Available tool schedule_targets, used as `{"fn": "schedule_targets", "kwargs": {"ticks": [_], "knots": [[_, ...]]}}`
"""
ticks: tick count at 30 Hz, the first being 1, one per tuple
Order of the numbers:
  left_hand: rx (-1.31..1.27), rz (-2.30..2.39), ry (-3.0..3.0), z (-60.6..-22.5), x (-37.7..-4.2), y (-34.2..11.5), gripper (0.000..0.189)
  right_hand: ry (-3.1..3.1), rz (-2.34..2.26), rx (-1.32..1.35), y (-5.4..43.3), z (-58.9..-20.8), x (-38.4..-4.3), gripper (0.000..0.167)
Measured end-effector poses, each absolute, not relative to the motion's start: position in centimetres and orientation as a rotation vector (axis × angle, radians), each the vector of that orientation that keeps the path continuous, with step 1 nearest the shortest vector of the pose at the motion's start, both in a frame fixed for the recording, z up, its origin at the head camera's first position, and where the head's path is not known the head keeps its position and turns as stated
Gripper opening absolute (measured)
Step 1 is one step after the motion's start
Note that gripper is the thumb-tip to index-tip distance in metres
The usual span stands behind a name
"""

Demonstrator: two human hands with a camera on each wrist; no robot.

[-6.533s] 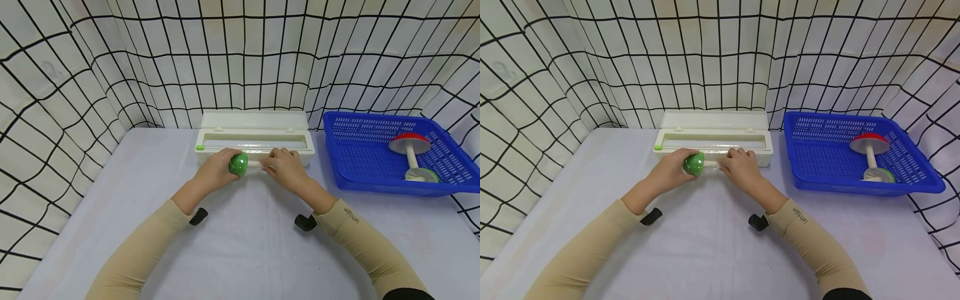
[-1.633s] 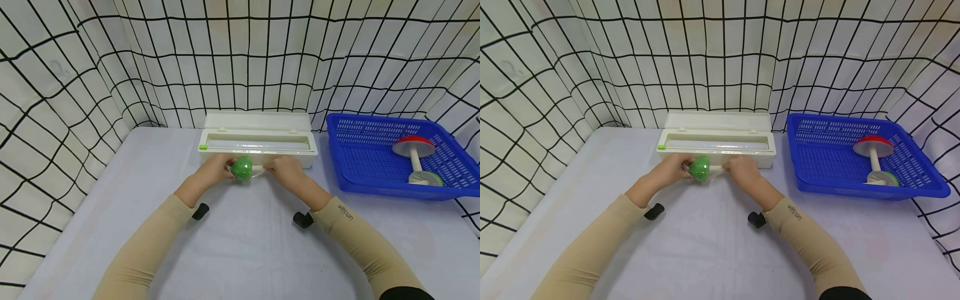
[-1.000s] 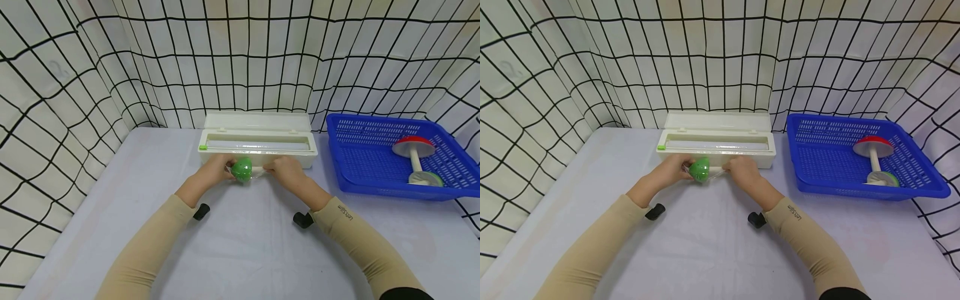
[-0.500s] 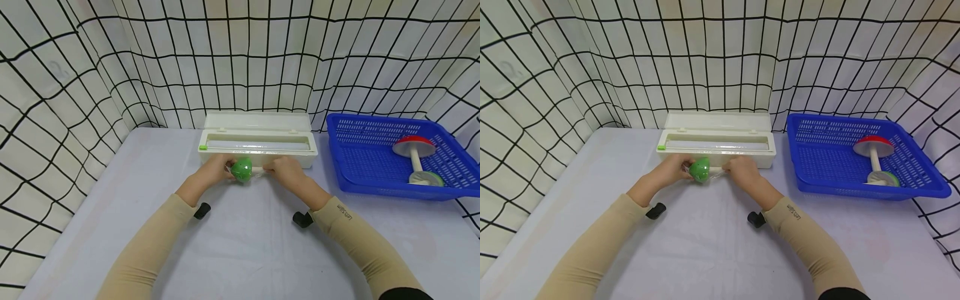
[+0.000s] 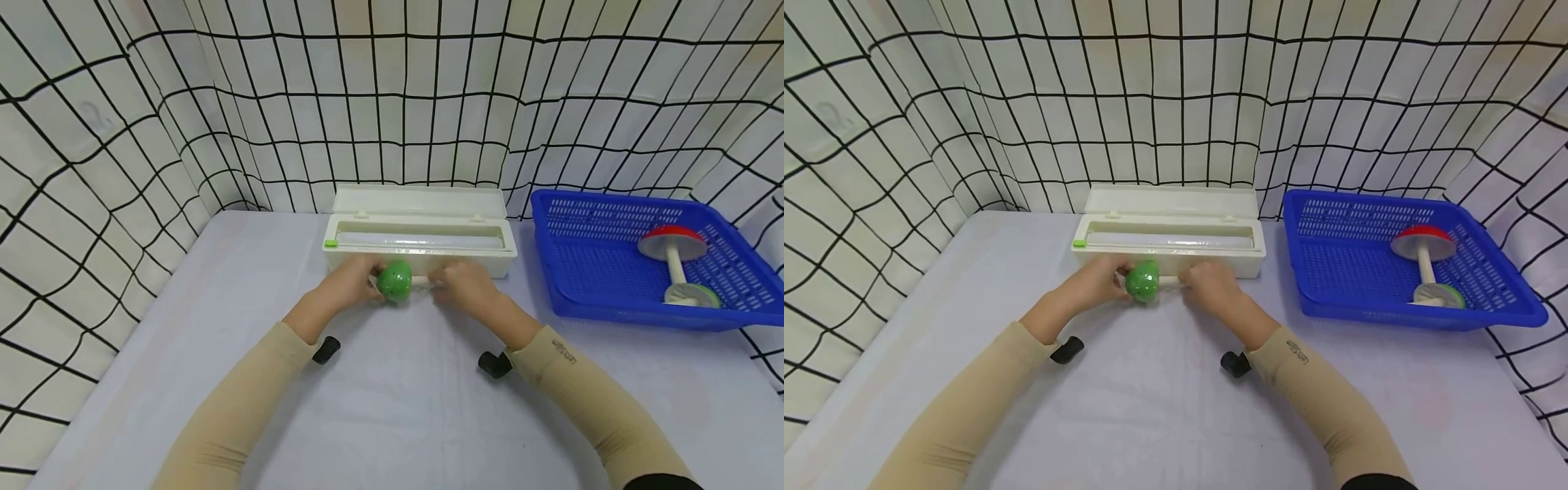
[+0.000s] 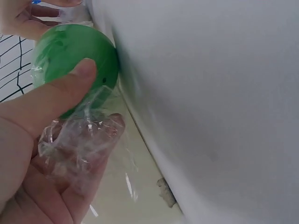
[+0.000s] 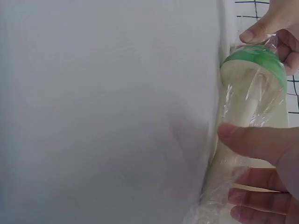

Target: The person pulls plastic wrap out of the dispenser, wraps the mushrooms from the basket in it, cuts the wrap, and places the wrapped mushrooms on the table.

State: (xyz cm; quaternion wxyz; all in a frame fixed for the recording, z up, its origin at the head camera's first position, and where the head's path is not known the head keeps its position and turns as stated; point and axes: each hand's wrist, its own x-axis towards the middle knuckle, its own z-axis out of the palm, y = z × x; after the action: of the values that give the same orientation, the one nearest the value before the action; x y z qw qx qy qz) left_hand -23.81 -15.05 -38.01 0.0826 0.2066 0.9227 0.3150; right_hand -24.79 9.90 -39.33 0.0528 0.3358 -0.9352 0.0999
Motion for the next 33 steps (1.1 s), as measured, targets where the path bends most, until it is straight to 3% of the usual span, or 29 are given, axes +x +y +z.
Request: {"fn": "schedule_targets", "kwargs": {"ticks": [10, 16, 23, 27, 33], "knots": [[0.643, 0.817, 2.811, -37.6, -22.9, -15.4, 0.055, -2.872, 0.366, 1.019, 10.4, -38.9, -24.2, 0.032], [0.535, 0.751, 2.898, -37.4, -22.4, -16.0, 0.06, -2.851, 0.379, 1.036, 10.5, -38.7, -23.8, 0.04], [0.623, 0.825, 2.876, -37.5, -22.5, -16.5, 0.067, -2.804, 0.386, 1.092, 10.5, -38.5, -23.7, 0.022], [0.571, 0.878, 2.829, -37.3, -22.2, -16.8, 0.078, -2.845, 0.395, 1.091, 10.6, -38.2, -23.7, 0.022], [0.564, 0.9, 2.827, -37.2, -22.0, -17.1, 0.065, -2.917, 0.425, 1.071, 10.7, -37.6, -23.7, 0.025]]}}
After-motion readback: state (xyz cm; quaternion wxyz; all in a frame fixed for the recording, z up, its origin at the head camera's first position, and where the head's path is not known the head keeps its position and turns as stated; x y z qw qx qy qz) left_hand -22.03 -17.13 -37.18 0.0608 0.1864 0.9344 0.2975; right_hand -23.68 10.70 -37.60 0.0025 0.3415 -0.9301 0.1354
